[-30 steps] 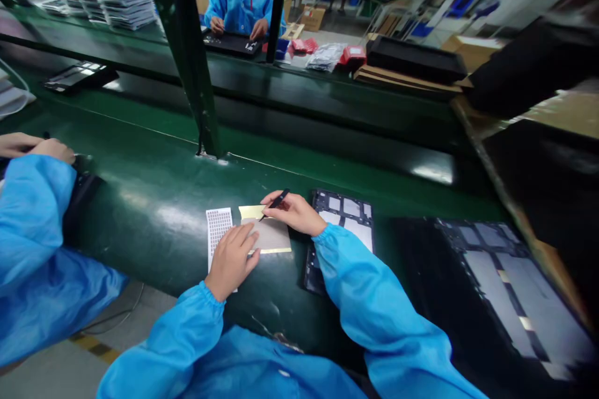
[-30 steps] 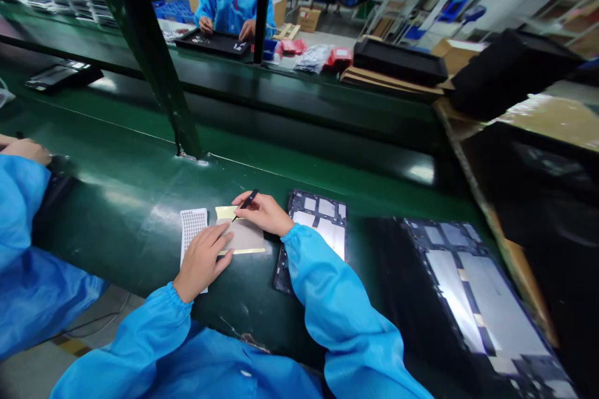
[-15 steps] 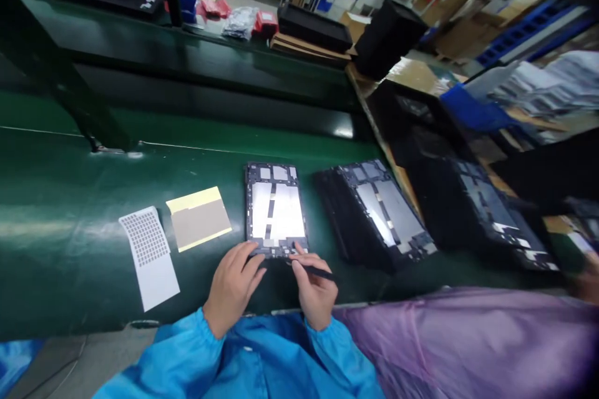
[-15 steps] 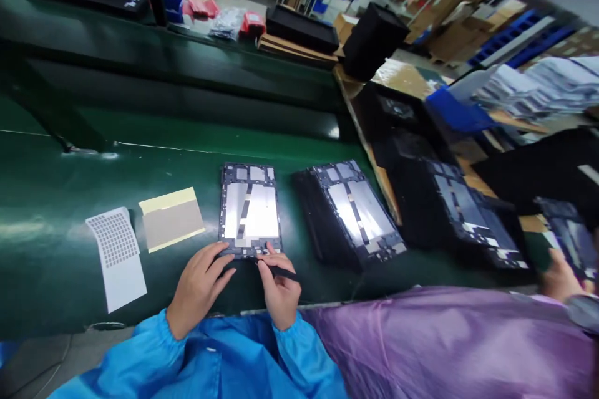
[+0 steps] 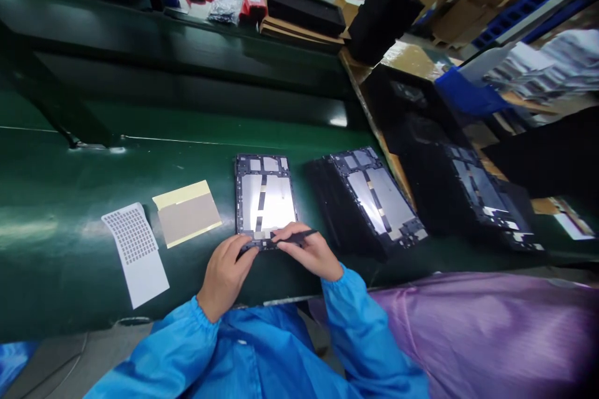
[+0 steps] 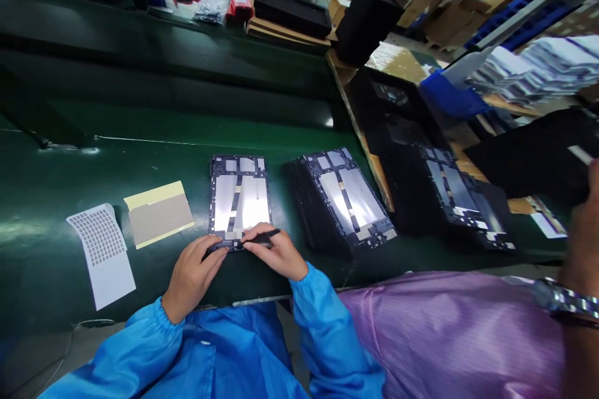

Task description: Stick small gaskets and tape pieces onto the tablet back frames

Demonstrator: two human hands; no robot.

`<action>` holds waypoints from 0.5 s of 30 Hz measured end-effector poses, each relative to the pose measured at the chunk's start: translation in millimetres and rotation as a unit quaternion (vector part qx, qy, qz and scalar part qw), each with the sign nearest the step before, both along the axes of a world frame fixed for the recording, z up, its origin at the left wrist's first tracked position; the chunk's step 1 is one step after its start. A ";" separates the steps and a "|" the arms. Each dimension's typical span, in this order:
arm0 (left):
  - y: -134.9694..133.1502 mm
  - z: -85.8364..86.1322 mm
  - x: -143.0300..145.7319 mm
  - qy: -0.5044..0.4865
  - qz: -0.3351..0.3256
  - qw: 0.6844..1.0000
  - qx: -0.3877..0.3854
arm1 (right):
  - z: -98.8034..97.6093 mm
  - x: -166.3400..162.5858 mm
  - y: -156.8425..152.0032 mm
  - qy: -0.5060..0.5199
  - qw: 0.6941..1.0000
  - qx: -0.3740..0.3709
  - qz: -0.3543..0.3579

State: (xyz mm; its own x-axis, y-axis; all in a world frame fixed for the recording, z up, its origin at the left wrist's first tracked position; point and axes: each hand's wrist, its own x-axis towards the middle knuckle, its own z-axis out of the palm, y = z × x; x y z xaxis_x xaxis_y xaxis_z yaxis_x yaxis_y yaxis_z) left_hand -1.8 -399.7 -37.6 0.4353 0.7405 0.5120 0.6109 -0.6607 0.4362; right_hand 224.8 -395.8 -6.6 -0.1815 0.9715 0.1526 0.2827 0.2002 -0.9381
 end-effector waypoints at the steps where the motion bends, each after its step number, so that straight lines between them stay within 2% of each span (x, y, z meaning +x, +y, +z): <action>1: 0.1 -0.1 0.1 -0.001 0.001 1.000 0.000 | 2.3 3.7 6.7 -0.013 0.999 -0.015 0.036; 5: -0.3 0.4 0.1 0.000 -0.003 1.000 -0.006 | 3.8 9.2 20.0 -0.032 0.994 -0.040 0.096; 15: -0.7 0.1 -0.4 0.002 -0.010 1.000 -0.013 | 6.4 8.5 21.6 -0.051 0.992 -0.028 0.114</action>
